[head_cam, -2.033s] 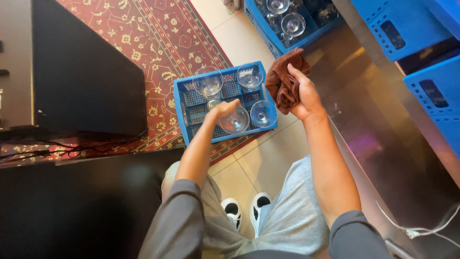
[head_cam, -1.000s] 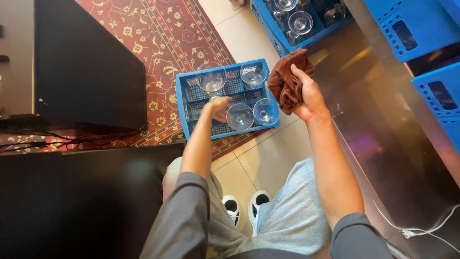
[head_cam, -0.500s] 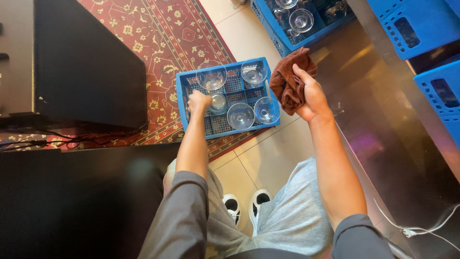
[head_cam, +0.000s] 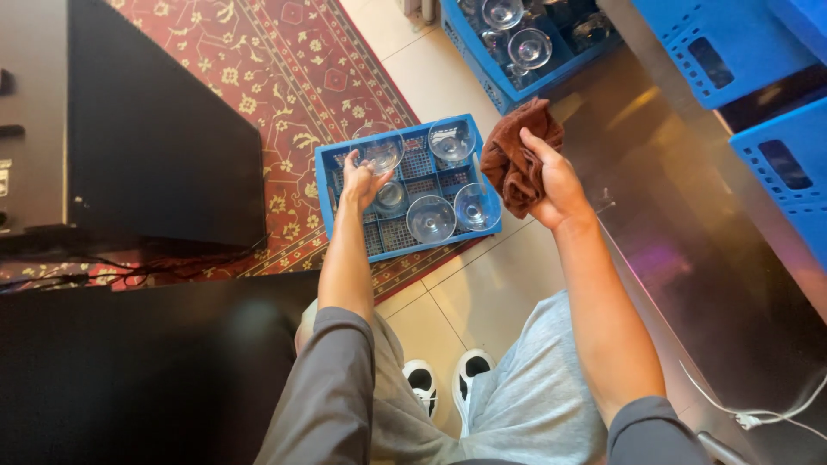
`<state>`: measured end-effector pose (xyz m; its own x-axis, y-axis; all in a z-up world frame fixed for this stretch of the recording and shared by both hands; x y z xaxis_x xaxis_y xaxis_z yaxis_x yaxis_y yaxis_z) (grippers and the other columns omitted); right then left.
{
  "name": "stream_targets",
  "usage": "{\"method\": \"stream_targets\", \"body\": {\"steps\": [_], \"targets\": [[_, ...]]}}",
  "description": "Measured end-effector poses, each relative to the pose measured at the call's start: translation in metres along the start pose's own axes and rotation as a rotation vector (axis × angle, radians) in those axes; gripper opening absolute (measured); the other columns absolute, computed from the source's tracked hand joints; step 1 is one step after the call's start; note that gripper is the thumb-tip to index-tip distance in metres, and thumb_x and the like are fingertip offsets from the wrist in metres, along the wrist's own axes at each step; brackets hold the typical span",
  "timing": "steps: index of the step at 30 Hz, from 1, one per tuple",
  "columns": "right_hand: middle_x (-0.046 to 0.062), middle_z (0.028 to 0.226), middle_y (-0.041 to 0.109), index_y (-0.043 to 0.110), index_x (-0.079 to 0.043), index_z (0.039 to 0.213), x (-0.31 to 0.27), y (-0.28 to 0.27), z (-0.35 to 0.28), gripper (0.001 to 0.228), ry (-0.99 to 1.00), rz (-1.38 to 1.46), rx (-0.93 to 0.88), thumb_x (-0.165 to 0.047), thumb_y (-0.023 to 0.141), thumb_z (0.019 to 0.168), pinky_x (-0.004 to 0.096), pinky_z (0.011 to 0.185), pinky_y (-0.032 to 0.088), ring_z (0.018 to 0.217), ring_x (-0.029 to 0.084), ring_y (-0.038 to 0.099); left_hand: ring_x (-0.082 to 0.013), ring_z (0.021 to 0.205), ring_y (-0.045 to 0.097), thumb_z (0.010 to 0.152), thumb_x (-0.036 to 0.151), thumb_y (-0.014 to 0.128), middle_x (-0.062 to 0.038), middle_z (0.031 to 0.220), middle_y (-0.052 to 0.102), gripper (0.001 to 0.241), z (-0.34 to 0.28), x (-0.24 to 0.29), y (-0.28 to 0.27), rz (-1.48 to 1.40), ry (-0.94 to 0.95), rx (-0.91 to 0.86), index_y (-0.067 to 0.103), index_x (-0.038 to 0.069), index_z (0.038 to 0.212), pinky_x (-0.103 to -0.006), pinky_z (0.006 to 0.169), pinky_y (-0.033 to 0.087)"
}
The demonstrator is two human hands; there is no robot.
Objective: Cleaning and organizing cocktail and martini glasses in a restaurant bar area.
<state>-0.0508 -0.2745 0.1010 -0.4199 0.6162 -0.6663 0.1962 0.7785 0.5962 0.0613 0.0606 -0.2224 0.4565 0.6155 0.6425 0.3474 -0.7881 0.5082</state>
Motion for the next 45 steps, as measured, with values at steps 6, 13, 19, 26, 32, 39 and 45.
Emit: {"method": "stream_targets", "body": {"steps": [6,13,19,26,32,39,45], "targets": [[0.003,0.111,0.074,0.066,-0.009,0.121,0.001,-0.004,-0.001,0.026,-0.008,-0.007,-0.017,-0.029,0.061,0.104,0.026,0.069,0.06,0.095,0.015,0.072,-0.0427,0.1,0.074,0.095,-0.008,0.046,-0.032,0.136,0.055,0.058,-0.038,0.031,0.031,0.252,0.093,0.229,0.033,0.007,0.15,-0.045,0.071,0.065],[0.003,0.11,0.074,0.066,-0.009,0.123,0.003,-0.012,0.005,0.028,-0.022,0.062,-0.149,-0.031,0.064,0.107,0.022,0.052,0.047,0.088,0.011,0.068,-0.0412,0.079,0.078,0.088,-0.01,0.048,-0.031,0.117,0.064,0.052,-0.108,0.117,0.077,0.336,0.232,0.26,0.048,-0.002,0.14,-0.0401,0.061,0.065],[0.007,0.11,0.073,0.063,-0.008,0.13,0.012,-0.017,0.017,0.06,-0.11,0.1,-0.283,-0.063,0.05,0.11,0.03,0.052,0.048,0.075,0.019,0.063,-0.0425,0.078,0.076,0.092,-0.004,0.037,-0.034,0.116,0.067,0.046,-0.187,0.18,0.101,0.342,0.3,0.031,0.047,-0.011,0.137,-0.0411,0.062,0.066],[0.01,0.128,0.068,0.053,-0.013,0.143,0.033,0.01,0.031,0.082,-0.207,0.085,-0.182,-0.076,0.035,0.094,0.047,0.092,0.061,0.116,0.029,0.067,-0.0405,0.082,0.077,0.09,-0.006,0.039,-0.035,0.129,0.066,0.055,-0.253,0.18,0.174,0.136,0.244,-0.557,0.046,-0.008,0.145,-0.0367,0.065,0.065],[0.008,0.127,0.067,0.053,-0.012,0.14,0.033,0.009,0.039,0.056,-0.197,0.04,-0.147,-0.051,0.054,0.1,0.047,0.094,0.062,0.116,0.026,0.067,-0.0415,0.091,0.076,0.093,-0.003,0.038,-0.036,0.142,0.057,0.061,-0.272,0.171,0.197,0.169,0.131,-0.776,0.04,-0.006,0.153,-0.04,0.072,0.067],[0.01,0.121,0.071,0.057,-0.007,0.136,0.028,0.005,0.046,0.038,-0.369,-0.021,-0.035,-0.019,0.067,0.101,0.042,0.084,0.064,0.106,0.028,0.071,-0.0437,0.095,0.074,0.094,0.0,0.039,-0.031,0.148,0.055,0.061,-0.291,0.168,0.217,0.221,0.092,-0.831,0.037,-0.005,0.155,-0.0386,0.076,0.065],[0.011,0.123,0.069,0.056,-0.011,0.132,0.045,0.004,0.053,0.037,-0.309,0.036,-0.161,-0.017,0.065,0.097,0.041,0.085,0.064,0.106,0.025,0.071,-0.0378,0.118,0.064,0.081,-0.004,0.06,-0.024,0.144,0.061,0.059,-0.259,0.096,0.236,0.361,0.457,-0.687,0.057,-0.007,0.14,-0.0425,0.091,0.061]]}}
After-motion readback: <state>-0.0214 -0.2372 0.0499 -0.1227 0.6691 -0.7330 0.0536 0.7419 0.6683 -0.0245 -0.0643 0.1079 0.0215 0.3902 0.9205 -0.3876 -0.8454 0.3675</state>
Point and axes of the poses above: each hand's wrist, its own z-axis towards the middle knuckle, its own y-axis out of the palm, x = y × z, the point moved 1 cm from there along z, towards the middle knuckle
